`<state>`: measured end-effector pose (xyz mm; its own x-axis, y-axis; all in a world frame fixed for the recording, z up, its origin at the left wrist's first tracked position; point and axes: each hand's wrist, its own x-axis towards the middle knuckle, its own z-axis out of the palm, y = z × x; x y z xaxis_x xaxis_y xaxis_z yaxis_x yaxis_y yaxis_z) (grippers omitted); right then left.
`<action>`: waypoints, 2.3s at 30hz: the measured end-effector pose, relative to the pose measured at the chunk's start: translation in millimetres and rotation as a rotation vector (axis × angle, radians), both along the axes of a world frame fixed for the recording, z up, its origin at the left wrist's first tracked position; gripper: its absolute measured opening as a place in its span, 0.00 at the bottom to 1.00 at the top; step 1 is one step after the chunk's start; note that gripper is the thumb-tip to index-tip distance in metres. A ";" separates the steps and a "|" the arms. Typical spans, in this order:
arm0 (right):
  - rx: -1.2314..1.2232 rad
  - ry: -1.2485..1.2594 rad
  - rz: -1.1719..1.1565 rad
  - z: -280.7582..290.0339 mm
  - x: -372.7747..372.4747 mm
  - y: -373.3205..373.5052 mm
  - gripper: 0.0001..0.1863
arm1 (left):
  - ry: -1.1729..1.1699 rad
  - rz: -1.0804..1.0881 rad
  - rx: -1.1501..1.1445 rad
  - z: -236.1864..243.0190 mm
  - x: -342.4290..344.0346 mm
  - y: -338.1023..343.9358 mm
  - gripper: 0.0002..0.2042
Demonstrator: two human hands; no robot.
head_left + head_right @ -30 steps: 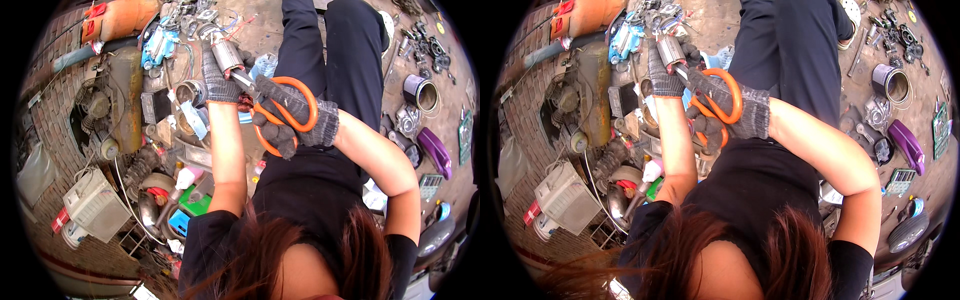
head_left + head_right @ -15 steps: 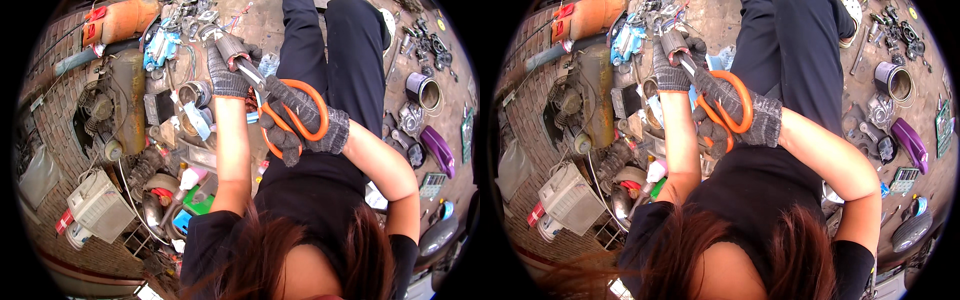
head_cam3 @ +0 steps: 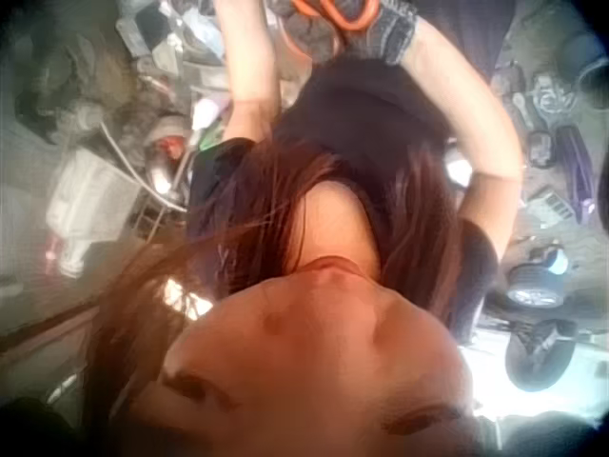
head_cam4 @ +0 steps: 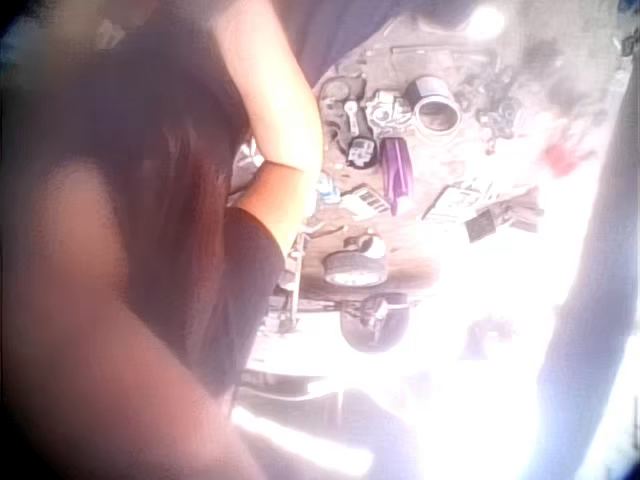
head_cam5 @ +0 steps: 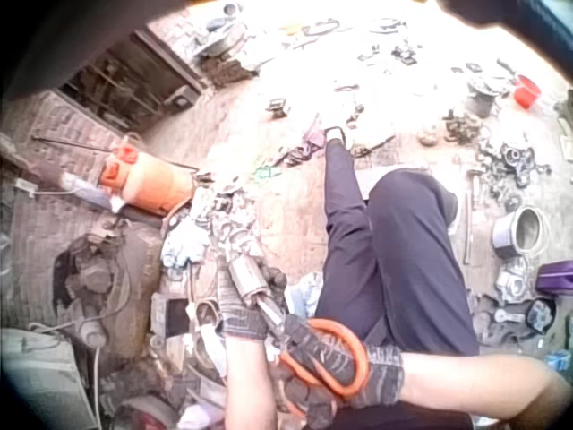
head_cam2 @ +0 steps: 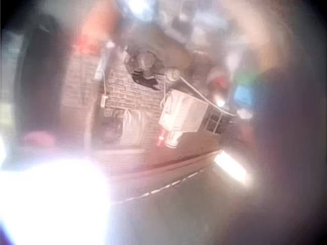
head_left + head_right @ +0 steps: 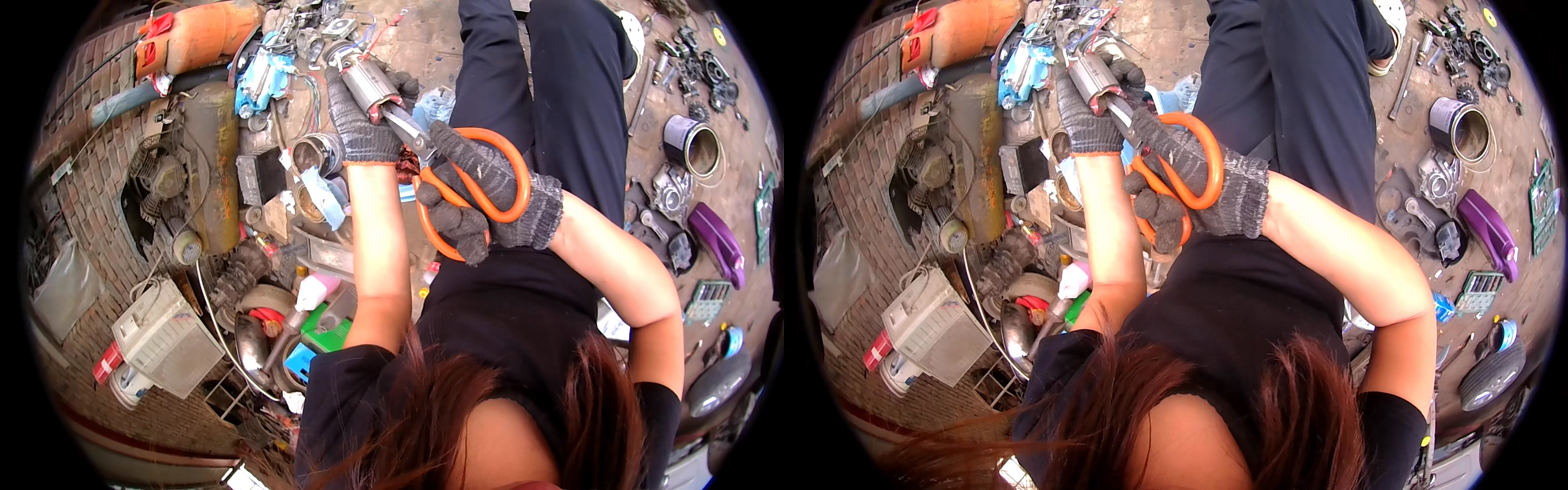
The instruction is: The person sits on the floor and uses shears to cut the casing of a small electric motor. They pry open the metal housing, remove the internal copper windings, and place them into a nearby container. The person then cuts the attached wires and sets the shears aside.
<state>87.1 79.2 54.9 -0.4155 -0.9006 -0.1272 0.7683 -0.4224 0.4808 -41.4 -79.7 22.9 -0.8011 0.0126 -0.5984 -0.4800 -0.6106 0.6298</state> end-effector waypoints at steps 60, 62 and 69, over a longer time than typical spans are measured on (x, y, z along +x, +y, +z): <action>0.092 0.096 -0.140 -48.1 11.9 -45.5 0.16 | 0.102 -0.098 0.141 -44.5 -1.8 -58.4 0.34; 0.061 0.032 -0.159 -48.8 8.4 -46.6 0.15 | 0.156 0.023 0.248 -94.2 -2.8 -67.4 0.34; 0.152 0.388 -0.233 -71.9 27.8 -26.7 0.21 | 0.243 -0.141 0.318 -92.4 -7.2 -60.4 0.26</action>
<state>114.9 52.5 -17.1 -0.6472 -0.7609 -0.0462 0.7553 -0.6483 0.0966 -48.6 -140.1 -69.5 -0.8957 0.2856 -0.3408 -0.4333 -0.7322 0.5255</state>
